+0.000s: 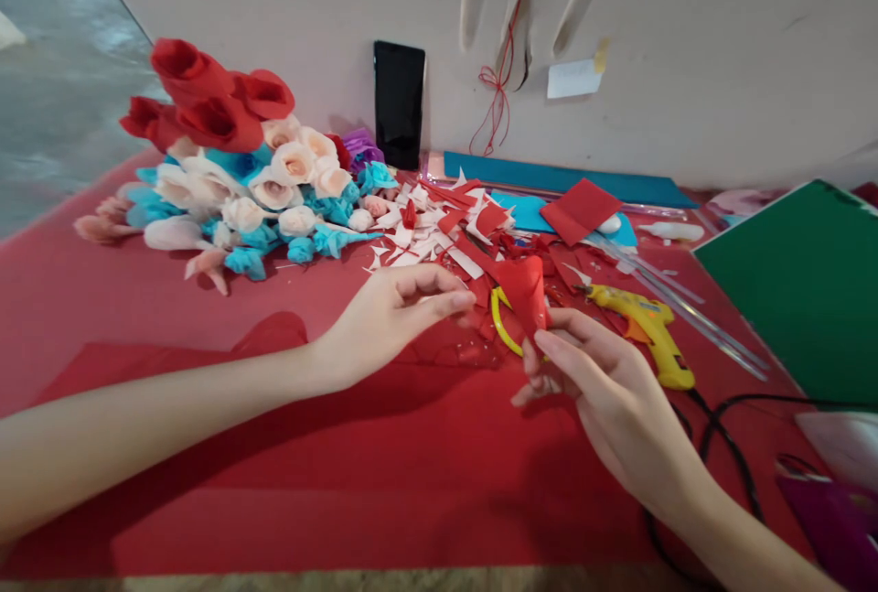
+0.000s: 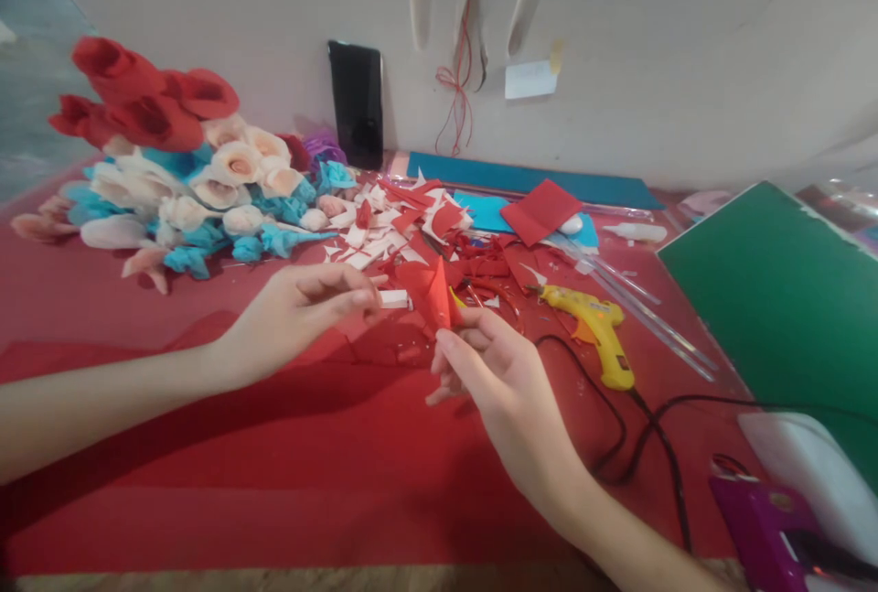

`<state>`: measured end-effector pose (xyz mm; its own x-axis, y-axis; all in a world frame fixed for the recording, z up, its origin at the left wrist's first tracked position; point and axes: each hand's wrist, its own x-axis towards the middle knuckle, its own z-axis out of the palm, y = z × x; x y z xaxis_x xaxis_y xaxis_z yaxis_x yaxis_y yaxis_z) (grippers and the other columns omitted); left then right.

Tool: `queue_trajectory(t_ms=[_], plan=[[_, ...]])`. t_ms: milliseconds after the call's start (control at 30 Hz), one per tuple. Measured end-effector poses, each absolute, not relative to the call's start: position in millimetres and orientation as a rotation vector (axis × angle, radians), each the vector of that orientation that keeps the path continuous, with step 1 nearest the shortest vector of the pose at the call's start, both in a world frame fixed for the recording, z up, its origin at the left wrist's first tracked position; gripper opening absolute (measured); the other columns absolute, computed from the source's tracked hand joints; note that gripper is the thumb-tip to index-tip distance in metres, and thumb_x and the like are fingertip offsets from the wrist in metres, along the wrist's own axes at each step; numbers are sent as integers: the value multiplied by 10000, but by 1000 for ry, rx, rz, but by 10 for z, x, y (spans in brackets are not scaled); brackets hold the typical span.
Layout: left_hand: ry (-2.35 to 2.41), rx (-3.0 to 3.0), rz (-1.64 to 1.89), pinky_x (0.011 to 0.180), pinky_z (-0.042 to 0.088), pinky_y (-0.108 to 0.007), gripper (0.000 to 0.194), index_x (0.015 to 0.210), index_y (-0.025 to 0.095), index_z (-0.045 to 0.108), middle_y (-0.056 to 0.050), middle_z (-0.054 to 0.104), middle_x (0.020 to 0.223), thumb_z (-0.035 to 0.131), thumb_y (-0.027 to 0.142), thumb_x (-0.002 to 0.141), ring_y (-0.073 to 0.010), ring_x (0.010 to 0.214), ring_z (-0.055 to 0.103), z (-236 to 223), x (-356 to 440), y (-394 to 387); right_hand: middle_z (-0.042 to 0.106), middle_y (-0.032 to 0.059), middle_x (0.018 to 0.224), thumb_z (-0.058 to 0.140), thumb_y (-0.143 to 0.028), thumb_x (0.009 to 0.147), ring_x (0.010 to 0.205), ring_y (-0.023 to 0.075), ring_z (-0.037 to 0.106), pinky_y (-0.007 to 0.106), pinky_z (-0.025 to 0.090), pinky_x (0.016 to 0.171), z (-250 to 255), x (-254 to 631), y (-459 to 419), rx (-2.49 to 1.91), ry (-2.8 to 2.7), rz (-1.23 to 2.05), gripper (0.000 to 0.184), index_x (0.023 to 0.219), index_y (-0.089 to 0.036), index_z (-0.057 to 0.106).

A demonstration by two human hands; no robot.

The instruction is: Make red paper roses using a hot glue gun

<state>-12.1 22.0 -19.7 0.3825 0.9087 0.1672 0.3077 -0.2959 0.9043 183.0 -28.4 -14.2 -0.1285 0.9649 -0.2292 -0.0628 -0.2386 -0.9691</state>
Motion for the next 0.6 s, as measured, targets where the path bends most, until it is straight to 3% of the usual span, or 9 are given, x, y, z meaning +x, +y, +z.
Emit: queue_trajectory(t_ms=[100,200,300,367,467,500,600], plan=[[1078,1927,866,549,381,-186,372,601,148,460,40,471,565,338,321,907,-65,543,456,-257,-132,293,553,-24,651,566,-327,803,555,97,532,234,531,532,-136,1820,-285,-1268,-1137,1520,140,841,-192,561],[1074,1990,821,488,316,-197,386,512,146,419,54,381,487,460,323,852,-66,483,371,-320,-138,374,548,-16,641,562,-332,803,545,97,527,233,528,517,-130,1803,-287,-1259,-1129,1550,156,826,-177,573],[1093,2026,853,610,390,-208,117,779,148,560,7,565,743,595,258,758,-106,682,502,-385,-144,444,547,-20,636,557,-334,807,538,94,533,230,527,521,-129,1793,-297,-1259,-1138,1563,161,827,-175,574],[1089,2042,868,739,416,-245,288,971,165,552,-34,584,967,643,233,707,-149,870,527,-420,-152,467,559,-21,628,547,-335,813,545,97,549,224,520,534,-129,1786,-303,-1292,-1209,1510,159,833,-180,577],[1054,2056,816,762,432,-270,118,803,159,599,-18,626,800,542,262,792,-150,806,562,-423,-161,455,586,-15,597,562,-313,791,546,112,573,216,507,534,-124,1770,-308,-1382,-1384,1317,135,805,-181,586],[1051,2040,818,734,442,-262,165,795,159,593,-9,621,726,470,260,838,-137,750,570,-404,-160,439,600,-11,604,572,-299,779,557,119,584,216,506,539,-122,1765,-311,-1405,-1454,1220,118,802,-184,591],[992,1833,918,669,474,-234,230,1066,170,489,-24,635,830,350,241,897,-114,722,590,-286,-147,363,650,5,713,599,-234,753,641,138,613,231,507,599,-117,1765,-332,-1395,-1727,849,97,842,-199,608]])
